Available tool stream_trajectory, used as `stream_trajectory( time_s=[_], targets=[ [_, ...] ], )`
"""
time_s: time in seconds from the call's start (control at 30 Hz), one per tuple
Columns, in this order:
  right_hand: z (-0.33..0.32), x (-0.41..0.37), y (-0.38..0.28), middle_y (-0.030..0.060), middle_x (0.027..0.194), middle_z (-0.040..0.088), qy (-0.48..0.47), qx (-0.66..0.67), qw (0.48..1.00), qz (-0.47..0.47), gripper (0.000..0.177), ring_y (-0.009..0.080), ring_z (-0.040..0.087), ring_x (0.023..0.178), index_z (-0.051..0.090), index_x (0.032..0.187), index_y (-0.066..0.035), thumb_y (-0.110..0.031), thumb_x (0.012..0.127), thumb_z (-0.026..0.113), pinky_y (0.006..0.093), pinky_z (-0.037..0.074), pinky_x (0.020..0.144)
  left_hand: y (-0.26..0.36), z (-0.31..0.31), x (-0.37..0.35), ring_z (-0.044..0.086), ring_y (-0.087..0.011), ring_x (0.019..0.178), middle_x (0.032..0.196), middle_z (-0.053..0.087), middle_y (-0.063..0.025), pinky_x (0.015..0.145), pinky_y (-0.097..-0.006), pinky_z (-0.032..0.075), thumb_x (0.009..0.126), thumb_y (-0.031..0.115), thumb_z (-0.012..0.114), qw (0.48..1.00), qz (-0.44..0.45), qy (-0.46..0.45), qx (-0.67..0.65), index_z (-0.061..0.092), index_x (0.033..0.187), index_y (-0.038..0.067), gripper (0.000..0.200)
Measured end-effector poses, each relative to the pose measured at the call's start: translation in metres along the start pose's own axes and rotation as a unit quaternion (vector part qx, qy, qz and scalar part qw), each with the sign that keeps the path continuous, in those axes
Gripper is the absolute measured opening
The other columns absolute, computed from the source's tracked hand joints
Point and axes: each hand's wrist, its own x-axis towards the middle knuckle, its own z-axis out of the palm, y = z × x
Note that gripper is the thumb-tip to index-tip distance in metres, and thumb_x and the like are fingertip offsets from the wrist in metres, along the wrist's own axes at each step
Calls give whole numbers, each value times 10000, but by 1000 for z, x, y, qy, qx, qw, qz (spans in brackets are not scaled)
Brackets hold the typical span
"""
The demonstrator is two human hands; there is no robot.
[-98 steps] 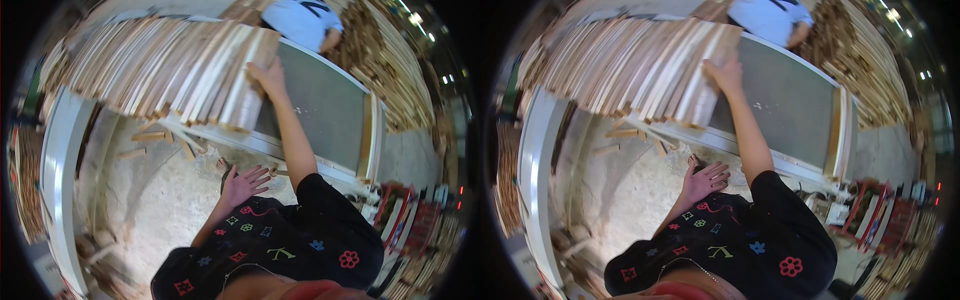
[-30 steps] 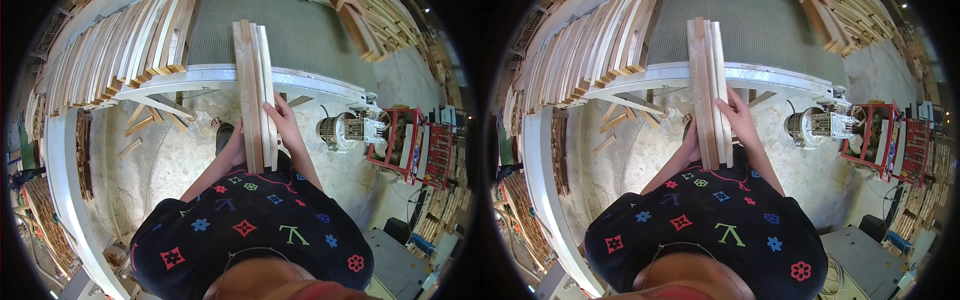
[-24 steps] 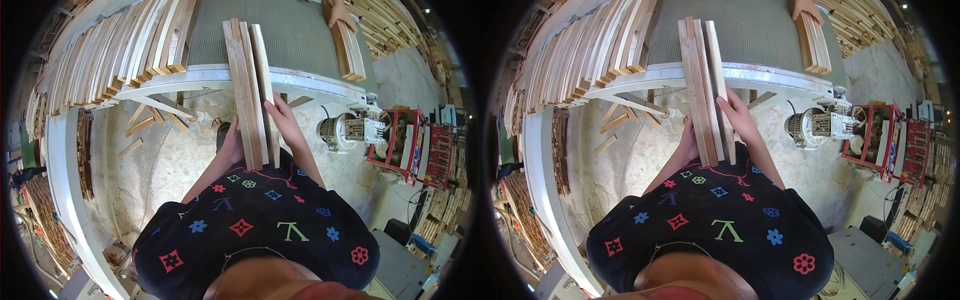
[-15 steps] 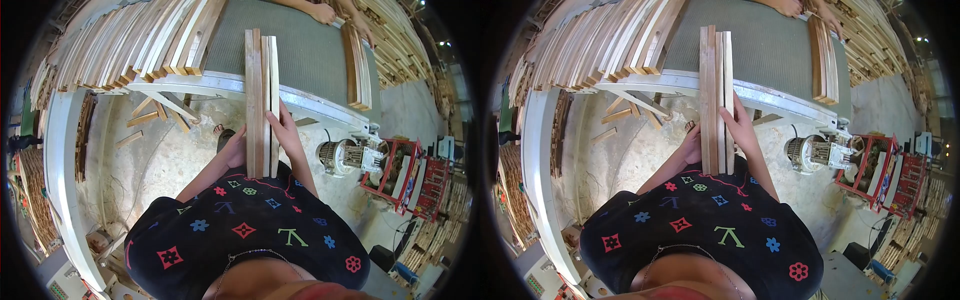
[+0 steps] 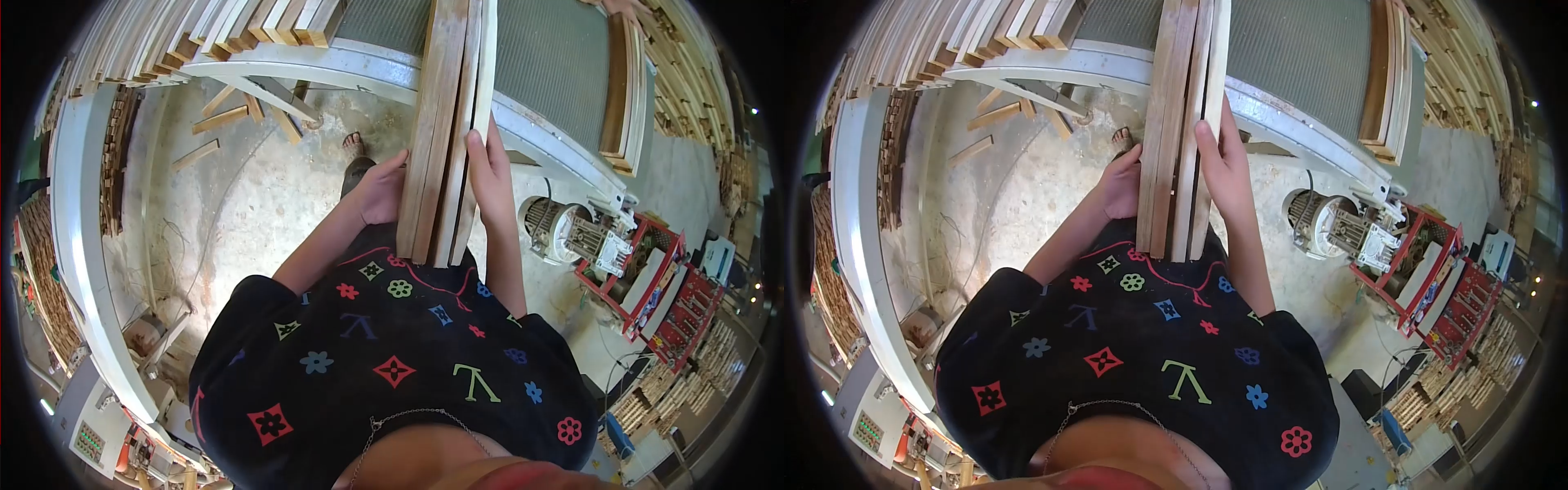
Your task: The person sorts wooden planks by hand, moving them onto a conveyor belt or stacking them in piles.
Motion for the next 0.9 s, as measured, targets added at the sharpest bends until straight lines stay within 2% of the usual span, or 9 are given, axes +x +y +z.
stream_trajectory(
  time_s=[0.2,0.3,0.4,0.43,0.53,0.67,0.77,0.83,0.9],
  targets=[
    [6,3,-9,157,1487,438,-5,17,1000,8,607,224,396,1380,327,1512,1,-164,985,579,328,296,1133,-4,44,-4,414,-282,1358,1485,419,-124,1110,-488,343,1005,533,413,990,84,67,91,299,1516,87,687],
    [-10,5,-32,93,1303,555,-48,40,998,7,593,152,521,1141,332,1520,-18,-285,1022,514,279,394,1003,5,79,-15,418,-284,1368,1482,425,-137,1119,-491,349,1027,499,376,981,131,51,133,293,1514,76,650],
    [-18,-16,-77,25,1096,574,-92,25,995,-2,628,95,503,924,315,1525,-16,-389,1041,459,242,421,871,23,106,-21,459,-297,1347,1461,450,-151,1107,-492,386,1042,458,359,981,163,-8,110,298,1505,64,610],
    [-19,-25,-86,25,1080,571,-96,-13,994,-41,637,95,499,920,312,1525,-13,-397,1039,463,241,419,869,33,108,-18,499,-306,1316,1437,475,-162,1086,-485,426,1056,422,340,975,125,-176,-56,306,1494,52,575],
    [-25,-51,-117,95,1205,572,-122,-87,979,-135,657,160,526,1083,316,1519,-3,-351,1007,535,283,393,967,49,135,-22,512,-303,1302,1420,490,-168,1073,-476,442,1058,422,338,964,132,-228,-25,311,1488,47,571],
    [-24,-80,-154,201,1419,499,-152,-154,947,-239,734,296,462,1345,360,1489,9,-247,891,699,365,346,1091,52,144,-24,557,-268,1250,1386,526,-150,1041,-443,475,1068,385,321,959,223,-68,161,366,1466,49,522],
    [-10,-91,-169,242,1442,469,-103,-239,934,-246,758,371,417,1380,394,1459,6,-212,827,749,415,348,1108,45,176,-31,565,-253,1239,1379,534,-143,1038,-435,477,1071,356,318,922,289,36,254,384,1460,53,497],
    [-4,-89,-165,238,1449,459,-70,-263,924,-267,722,397,413,1371,418,1445,-14,-205,830,745,430,362,1101,48,170,-27,562,-256,1243,1381,533,-144,1041,-438,474,1070,355,317,933,283,16,221,383,1462,54,498],
    [2,-87,-161,223,1448,460,-38,-262,921,-286,691,403,432,1345,448,1429,-42,-198,826,747,437,382,1084,60,146,-15,558,-261,1247,1383,530,-145,1044,-443,471,1070,359,312,958,234,-122,109,381,1464,54,502]
  ],
)
